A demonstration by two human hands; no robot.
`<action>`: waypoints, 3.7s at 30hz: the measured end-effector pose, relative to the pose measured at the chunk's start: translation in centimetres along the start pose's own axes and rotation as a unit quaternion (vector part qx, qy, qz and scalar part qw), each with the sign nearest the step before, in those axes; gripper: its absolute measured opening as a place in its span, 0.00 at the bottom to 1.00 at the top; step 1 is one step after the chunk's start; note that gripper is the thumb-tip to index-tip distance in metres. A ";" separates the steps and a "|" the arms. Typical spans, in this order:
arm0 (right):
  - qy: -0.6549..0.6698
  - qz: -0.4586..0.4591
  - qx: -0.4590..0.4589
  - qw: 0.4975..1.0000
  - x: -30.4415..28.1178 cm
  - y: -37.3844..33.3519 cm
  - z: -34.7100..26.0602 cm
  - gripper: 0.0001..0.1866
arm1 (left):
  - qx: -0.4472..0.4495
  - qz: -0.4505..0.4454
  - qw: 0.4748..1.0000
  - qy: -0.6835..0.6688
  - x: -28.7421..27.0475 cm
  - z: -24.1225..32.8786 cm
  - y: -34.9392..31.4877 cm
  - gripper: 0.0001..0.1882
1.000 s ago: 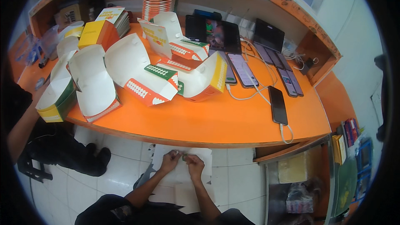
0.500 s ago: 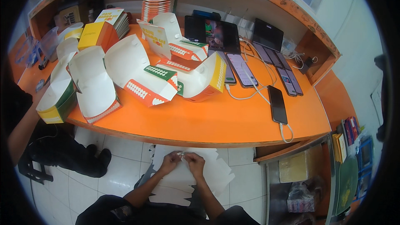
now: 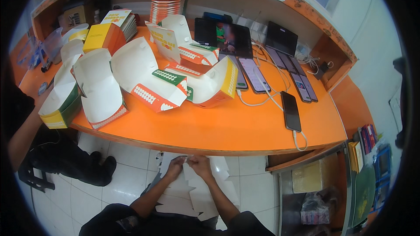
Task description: The person sits on the floor and assembles flat-packed food containers by folding the sides and applying adhesive tabs to secure the shape. They handle multiple containers one at a time, placing finished units on the orange table.
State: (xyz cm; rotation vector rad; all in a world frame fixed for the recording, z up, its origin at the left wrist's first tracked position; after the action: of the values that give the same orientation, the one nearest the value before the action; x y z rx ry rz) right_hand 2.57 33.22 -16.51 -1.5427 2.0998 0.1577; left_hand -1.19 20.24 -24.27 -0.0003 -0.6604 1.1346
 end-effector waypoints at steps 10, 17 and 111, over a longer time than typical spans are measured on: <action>0.064 0.104 -0.025 0.992 0.6 -1.2 2.7 0.04 | 0.122 -0.039 0.961 0.246 0.8 0.6 -0.5 0.18; 0.045 0.084 -0.050 0.994 0.0 -1.7 3.1 0.05 | 0.121 -0.061 0.929 0.343 1.1 1.0 -0.9 0.20; 0.092 0.238 0.006 0.967 -5.6 -3.5 4.8 0.12 | 0.200 -0.012 0.899 0.389 2.9 3.2 -2.4 0.15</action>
State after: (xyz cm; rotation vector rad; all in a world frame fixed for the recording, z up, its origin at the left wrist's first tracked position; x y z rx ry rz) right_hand 8.59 38.72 -17.21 -1.0505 2.5852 0.1742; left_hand -0.06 20.54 -19.52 -0.0912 0.2908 1.1121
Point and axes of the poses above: each hand's wrist, its own y-axis towards the middle knuckle, its own x-axis out of the palm, z = x × y, the point moved 3 cm from there along y, towards the middle knuckle, and after that the axes turned 8 degrees about x, right-handed, at the moved point
